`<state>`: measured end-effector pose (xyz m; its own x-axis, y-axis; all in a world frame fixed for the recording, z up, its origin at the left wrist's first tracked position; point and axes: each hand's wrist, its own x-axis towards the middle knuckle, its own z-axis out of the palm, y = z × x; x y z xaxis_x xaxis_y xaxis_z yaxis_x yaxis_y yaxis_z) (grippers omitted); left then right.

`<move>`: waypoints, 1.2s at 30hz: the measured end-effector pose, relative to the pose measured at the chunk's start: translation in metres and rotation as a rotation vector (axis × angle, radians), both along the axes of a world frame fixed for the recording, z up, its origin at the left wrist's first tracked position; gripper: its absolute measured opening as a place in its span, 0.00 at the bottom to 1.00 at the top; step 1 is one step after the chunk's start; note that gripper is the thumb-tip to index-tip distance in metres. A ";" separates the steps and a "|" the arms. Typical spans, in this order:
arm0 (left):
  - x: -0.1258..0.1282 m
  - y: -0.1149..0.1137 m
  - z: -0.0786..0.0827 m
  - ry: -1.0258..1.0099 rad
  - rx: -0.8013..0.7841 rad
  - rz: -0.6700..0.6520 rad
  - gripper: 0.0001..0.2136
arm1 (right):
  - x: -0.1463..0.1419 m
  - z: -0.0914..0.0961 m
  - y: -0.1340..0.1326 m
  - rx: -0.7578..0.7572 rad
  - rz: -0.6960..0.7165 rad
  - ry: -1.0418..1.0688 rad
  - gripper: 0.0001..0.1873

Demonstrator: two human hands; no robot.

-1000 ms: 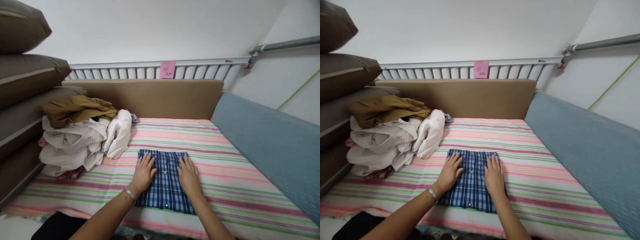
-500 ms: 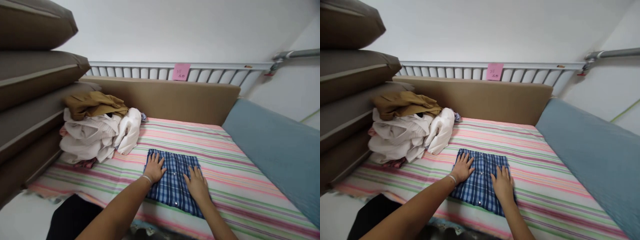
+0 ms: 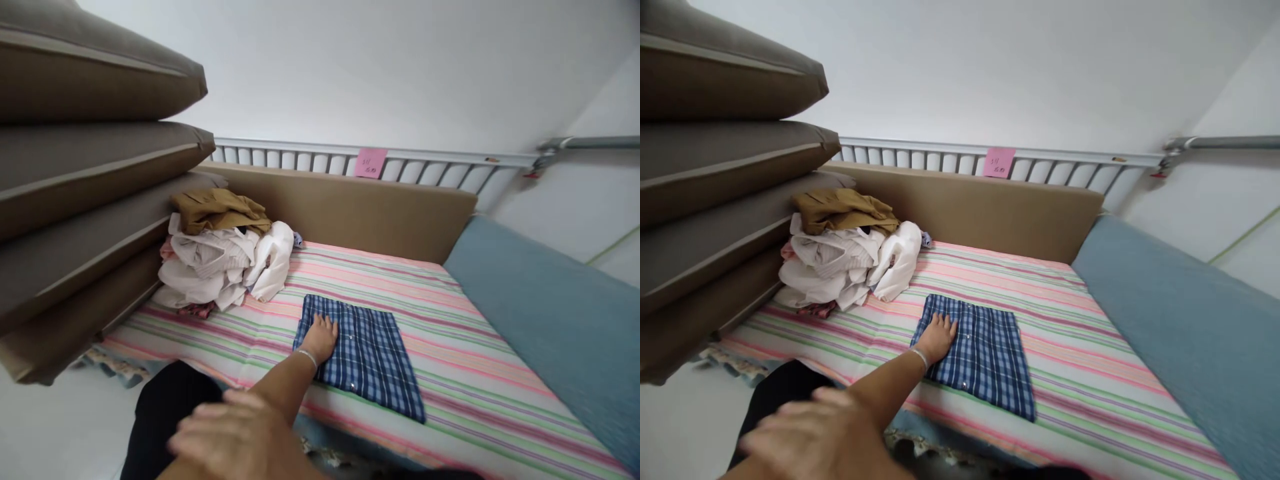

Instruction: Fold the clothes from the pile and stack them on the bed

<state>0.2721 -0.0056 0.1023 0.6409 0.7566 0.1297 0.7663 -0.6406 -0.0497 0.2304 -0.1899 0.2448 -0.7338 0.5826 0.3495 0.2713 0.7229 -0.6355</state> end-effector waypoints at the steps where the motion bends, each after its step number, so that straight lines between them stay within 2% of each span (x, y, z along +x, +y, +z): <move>1: -0.001 -0.002 -0.001 -0.018 -0.005 0.009 0.21 | 0.015 -0.010 0.009 -0.009 -0.079 -0.013 0.26; 2: -0.001 -0.004 -0.001 -0.038 -0.014 0.022 0.21 | 0.033 -0.021 0.018 -0.025 -0.175 -0.035 0.26; 4: -0.004 -0.005 0.002 -0.087 -0.041 0.043 0.21 | 0.073 -0.048 0.034 -0.084 -0.457 -0.124 0.24; 6: -0.010 0.002 0.008 -0.148 -0.078 0.054 0.19 | 0.112 -0.074 0.046 -0.097 -0.638 -0.199 0.22; 9: -0.030 0.029 0.022 -0.258 -0.127 0.139 0.16 | 0.161 -0.102 0.063 0.027 -0.854 -0.190 0.23; 13: -0.064 0.080 0.032 -0.382 -0.193 0.415 0.15 | 0.205 -0.134 0.087 0.180 -1.078 -0.300 0.27; 16: -0.079 0.108 0.026 -0.435 -0.282 0.513 0.11 | 0.227 -0.173 0.097 0.200 -1.174 -0.459 0.31; 20: -0.076 0.132 0.010 -0.483 -0.406 0.522 0.11 | 0.246 -0.219 0.093 0.336 -1.121 -0.551 0.31; 23: -0.068 0.148 -0.002 -0.514 -0.502 0.475 0.12 | 0.253 -0.232 0.092 0.446 -1.105 -0.574 0.31; 28: -0.061 0.168 -0.014 -0.549 -0.583 0.357 0.09 | 0.257 -0.234 0.095 0.574 -1.086 -0.610 0.32; 31: -0.060 0.167 -0.017 -0.571 -0.539 0.305 0.06 | 0.257 -0.232 0.095 0.625 -1.091 -0.622 0.33; 36: -0.057 0.159 -0.018 -0.615 -0.389 0.272 0.12 | 0.257 -0.229 0.094 0.680 -1.077 -0.634 0.33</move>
<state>0.2149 0.1530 0.0843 0.3250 0.9409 0.0948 0.7157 -0.3103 0.6257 0.4873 -0.0962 0.0158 -0.1823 0.8021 0.5687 0.9789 0.0940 0.1813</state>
